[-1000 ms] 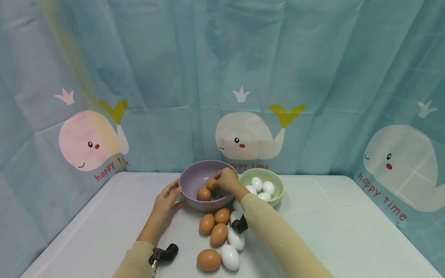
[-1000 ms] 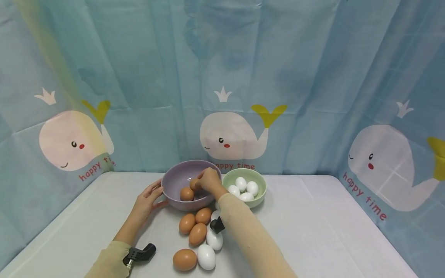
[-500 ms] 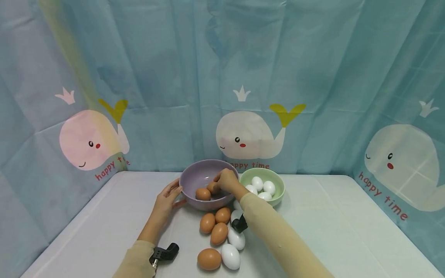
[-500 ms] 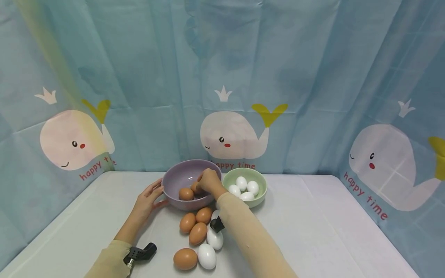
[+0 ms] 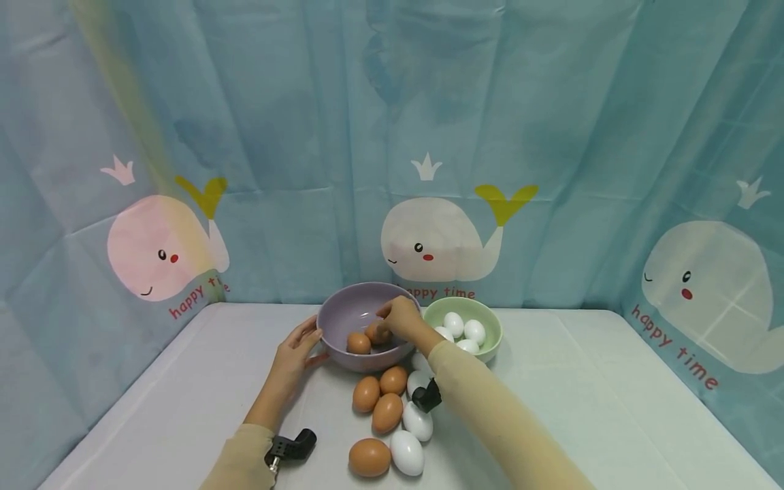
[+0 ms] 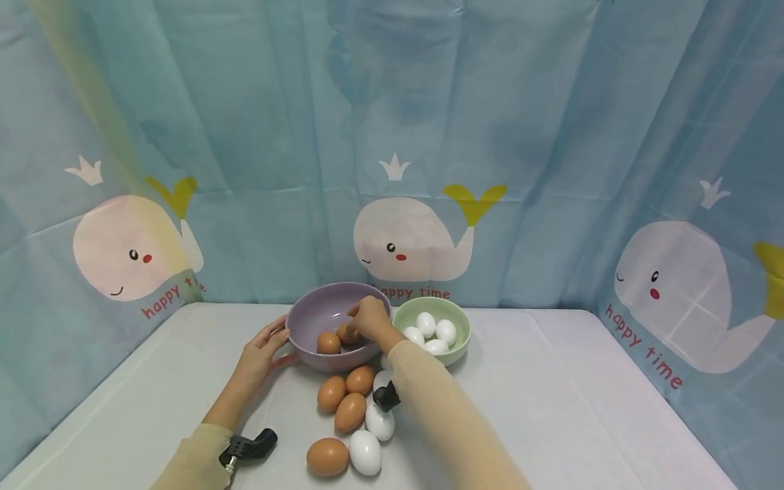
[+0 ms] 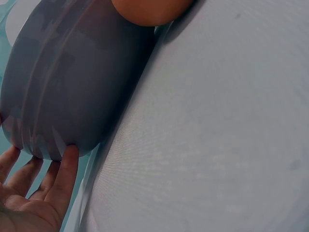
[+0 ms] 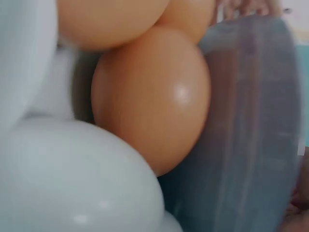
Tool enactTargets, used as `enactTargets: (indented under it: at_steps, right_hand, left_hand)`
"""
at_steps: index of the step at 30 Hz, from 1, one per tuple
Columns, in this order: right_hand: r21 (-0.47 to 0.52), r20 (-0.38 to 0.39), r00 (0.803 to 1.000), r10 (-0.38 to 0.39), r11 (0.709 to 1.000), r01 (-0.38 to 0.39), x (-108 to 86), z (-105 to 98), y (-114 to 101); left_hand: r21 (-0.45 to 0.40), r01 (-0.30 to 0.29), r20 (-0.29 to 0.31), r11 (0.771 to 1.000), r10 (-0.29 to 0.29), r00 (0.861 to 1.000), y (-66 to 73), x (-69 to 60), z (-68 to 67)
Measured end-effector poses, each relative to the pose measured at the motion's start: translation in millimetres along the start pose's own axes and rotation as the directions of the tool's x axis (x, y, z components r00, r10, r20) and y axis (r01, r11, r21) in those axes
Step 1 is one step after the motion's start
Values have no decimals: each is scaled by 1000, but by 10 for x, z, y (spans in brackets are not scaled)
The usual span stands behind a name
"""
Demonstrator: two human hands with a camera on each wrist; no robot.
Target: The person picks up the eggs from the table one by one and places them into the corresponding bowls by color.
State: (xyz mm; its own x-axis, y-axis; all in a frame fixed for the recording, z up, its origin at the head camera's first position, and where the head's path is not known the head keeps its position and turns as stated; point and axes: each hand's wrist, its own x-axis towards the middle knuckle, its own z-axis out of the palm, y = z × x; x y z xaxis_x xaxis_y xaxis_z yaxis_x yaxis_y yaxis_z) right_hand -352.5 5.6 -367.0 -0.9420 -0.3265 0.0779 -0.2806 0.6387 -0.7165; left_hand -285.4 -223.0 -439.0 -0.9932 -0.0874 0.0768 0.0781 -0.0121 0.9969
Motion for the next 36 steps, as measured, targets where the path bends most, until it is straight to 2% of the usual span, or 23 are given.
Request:
enactTargets:
  at_steps: [3, 6, 10, 13, 22, 30, 36]
  right_hand:
    - [91, -21, 999, -42, 995, 44, -83, -68, 7]
    - [199, -25, 997, -79, 977, 83, -216, -158, -8]
    - [342, 4, 998, -69, 937, 63, -461, -273, -10]
    - [407, 35, 998, -53, 913, 35, -661, -343, 19]
    - [478, 100, 993, -57, 878, 2, -1193, -426, 194]
    - [498, 101, 995, -18, 867, -35, -1464, -465, 328]
    - [500, 108, 994, 8, 864, -62, -1588, -434, 440]
  left_hand:
    - [2, 5, 1, 1000, -5, 1000, -6, 6, 3]
    - [10, 2, 4, 1000, -2, 1000, 3, 14, -5]
    - [11, -1, 10, 1000, 1, 1000, 13, 14, -14]
    - [14, 1, 14, 1000, -1, 1000, 17, 12, -16]
    - [33, 19, 12, 999, -19, 1000, 16, -7, -15]
    - [42, 28, 4, 999, -28, 1000, 17, -5, -16]
    - [37, 28, 4, 999, -28, 1000, 24, 1, -6]
